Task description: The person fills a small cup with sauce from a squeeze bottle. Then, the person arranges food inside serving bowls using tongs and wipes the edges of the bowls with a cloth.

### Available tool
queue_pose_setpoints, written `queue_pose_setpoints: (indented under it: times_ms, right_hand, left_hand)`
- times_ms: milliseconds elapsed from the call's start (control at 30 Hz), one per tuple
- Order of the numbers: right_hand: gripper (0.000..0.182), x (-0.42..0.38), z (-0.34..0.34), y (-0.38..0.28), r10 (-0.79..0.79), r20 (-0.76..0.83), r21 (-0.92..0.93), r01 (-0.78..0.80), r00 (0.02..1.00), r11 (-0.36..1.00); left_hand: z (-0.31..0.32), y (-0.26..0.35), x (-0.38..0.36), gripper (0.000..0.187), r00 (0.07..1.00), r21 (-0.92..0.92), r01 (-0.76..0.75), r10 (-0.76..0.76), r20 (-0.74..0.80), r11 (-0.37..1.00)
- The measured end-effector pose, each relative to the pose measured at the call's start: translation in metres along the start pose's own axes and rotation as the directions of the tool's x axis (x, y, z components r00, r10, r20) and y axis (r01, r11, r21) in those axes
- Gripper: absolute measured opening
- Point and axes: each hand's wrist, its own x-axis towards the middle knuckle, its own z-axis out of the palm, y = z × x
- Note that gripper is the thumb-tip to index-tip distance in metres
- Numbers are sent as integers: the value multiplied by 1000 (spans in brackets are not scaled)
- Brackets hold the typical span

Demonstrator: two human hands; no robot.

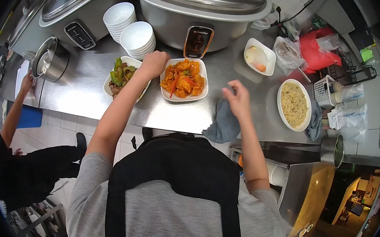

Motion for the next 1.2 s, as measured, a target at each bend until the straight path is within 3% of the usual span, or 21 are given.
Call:
queue_pose_setpoints:
  times_ms: [67, 100, 167, 233, 300, 367, 433, 467, 533, 633, 700, 733, 767, 833, 900, 967, 1033, 1067, 1100, 1167, 1200]
  right_hand:
    - [13, 2, 18, 7, -269, 10, -344, 256, 963, 903]
    - [13, 2, 24, 9, -264, 13, -348, 252, 965, 903]
    - [19, 4, 34, 11, -426, 129, -335, 444, 895, 831]
    - [20, 2, 35, 11, -403, 182, -329, 442, 897, 834]
    - [25, 0, 27, -3, -191, 332, -393, 319, 924, 862]
    - [26, 4, 13, 17, -229, 328, -339, 341, 916, 877]
    - [21, 4, -3, 39, -159, 41, -206, 164, 986, 965]
    - [21, 1, -7, 39, -156, 48, -205, 163, 987, 965]
    - [20, -12, -13, 37, -21, -104, 29, 24, 994, 999]
    - [20, -29, -18, 37, -1, -190, -77, -14, 982, 997]
    - [21, -36, -17, 42, -30, -215, -93, 10, 976, 996]
    - [21, -38, -19, 45, -65, -237, -108, 41, 969, 993]
    - [21, -38, -23, 46, -63, -240, -110, 38, 969, 993]
    - [29, -38, -30, 48, -119, -254, -213, 65, 960, 975]
    - [33, -41, -39, 42, -179, -217, -321, 103, 960, 941]
    - [37, -41, -46, 41, -245, -171, -426, 152, 954, 892]
    - [38, -41, -52, 41, -280, -63, -503, 211, 958, 838]
    - [38, -39, -54, 39, -276, -60, -507, 209, 959, 836]
    - [37, -33, -53, 34, -263, -40, -470, 214, 964, 856]
    - [35, -23, -51, 22, -259, -17, -430, 227, 966, 874]
    - [35, -17, -51, 16, -297, 26, -435, 278, 954, 856]
  left_hand:
    - [4, -3, 3, 19, 1000, -67, 16, -18, -22, 998]
    - [7, -3, 2, 20, 999, -130, 30, -35, -37, 991]
    - [9, -2, 1, 20, 998, -147, 37, -44, -44, 988]
    - [8, -3, 1, 19, 997, -159, 49, -58, -55, 986]
    - [7, -1, 0, 19, 998, -215, 39, -49, -41, 976]
    - [5, 4, -4, 15, 999, -171, 42, -43, 1, 984]
    - [5, 9, -13, 13, 998, -129, 45, -40, 39, 991]
    - [6, 12, -22, 17, 999, -155, 37, -33, 24, 987]
    - [0, 25, -43, 23, 996, -239, 50, -32, 81, 970]
    - [-1, 44, -65, 23, 989, -316, 47, -1, 145, 948]
    - [16, 43, -74, 32, 993, -341, -28, 67, 102, 940]
    - [21, 46, -81, 38, 960, -651, 211, -31, 277, 729]
    - [23, 50, -88, 43, 884, -807, 446, -49, 465, 387]
    - [30, 62, -106, 62, 849, -827, 529, -117, 516, 189]
    - [34, 82, -129, 71, 866, -874, 483, -178, 468, 50]
    - [27, 99, -144, 72, 861, -867, 499, -120, 495, 0]
    - [27, 92, -140, 68, 862, -858, 490, -236, 449, 155]
    - [37, 80, -133, 63, 862, -877, 469, -273, 428, 105]
    - [23, 79, -125, 57, 881, -892, 413, -330, 339, 185]
    - [15, 69, -109, 52, 919, -876, 354, -299, 259, 329]
    - [14, 65, -102, 52, 920, -877, 347, -302, 250, 331]
